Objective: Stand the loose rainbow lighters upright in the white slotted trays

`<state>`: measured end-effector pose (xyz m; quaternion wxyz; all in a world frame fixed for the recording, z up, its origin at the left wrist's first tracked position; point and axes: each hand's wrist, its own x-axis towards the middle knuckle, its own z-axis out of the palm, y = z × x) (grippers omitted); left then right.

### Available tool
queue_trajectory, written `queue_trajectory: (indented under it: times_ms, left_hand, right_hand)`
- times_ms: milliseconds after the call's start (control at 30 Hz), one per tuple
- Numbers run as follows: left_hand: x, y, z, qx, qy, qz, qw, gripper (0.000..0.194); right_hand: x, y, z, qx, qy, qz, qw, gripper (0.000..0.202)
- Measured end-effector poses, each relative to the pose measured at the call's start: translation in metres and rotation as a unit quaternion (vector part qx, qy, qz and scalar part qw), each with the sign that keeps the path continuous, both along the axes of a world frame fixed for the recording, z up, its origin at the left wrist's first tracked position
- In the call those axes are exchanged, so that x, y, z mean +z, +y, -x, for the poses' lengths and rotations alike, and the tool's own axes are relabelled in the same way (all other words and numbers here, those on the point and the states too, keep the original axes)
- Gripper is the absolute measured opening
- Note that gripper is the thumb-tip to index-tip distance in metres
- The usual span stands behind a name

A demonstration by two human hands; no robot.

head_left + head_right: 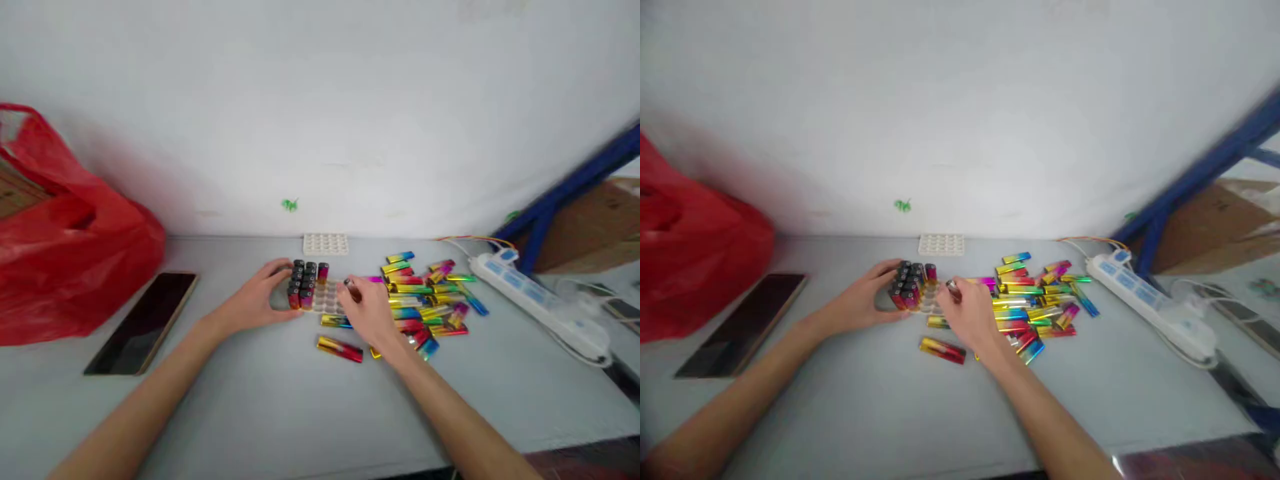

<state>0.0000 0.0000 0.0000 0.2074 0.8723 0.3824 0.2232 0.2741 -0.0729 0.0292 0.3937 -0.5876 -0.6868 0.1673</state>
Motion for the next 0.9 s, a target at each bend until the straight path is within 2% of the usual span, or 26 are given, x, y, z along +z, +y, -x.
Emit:
queue_trajectory:
  times_ms: [167, 500, 733, 900]
  left_hand:
    - [-0.002, 0.0, 0.0, -0.001, -0.012, -0.008, 1.0, 0.072]
    - [-0.002, 0.0, 0.0, -0.01, 0.003, -0.03, 0.999, 0.071]
    - [-0.001, -0.001, -0.001, -0.011, 0.001, -0.031, 0.999, 0.07]
    - [-0.002, -0.001, -0.001, -0.006, 0.005, -0.022, 1.0, 0.077]
  right_hand:
    - [0.002, -0.001, 0.002, 0.001, -0.009, -0.004, 1.0, 0.048]
    - [-0.002, 0.002, -0.002, 0.02, -0.002, 0.049, 0.999, 0.038]
    - [-0.001, 0.001, -0.007, 0.063, 0.0, -0.002, 0.998, 0.029]
    - [0.001, 0.004, -0.012, 0.076, -0.029, -0.046, 0.996, 0.038]
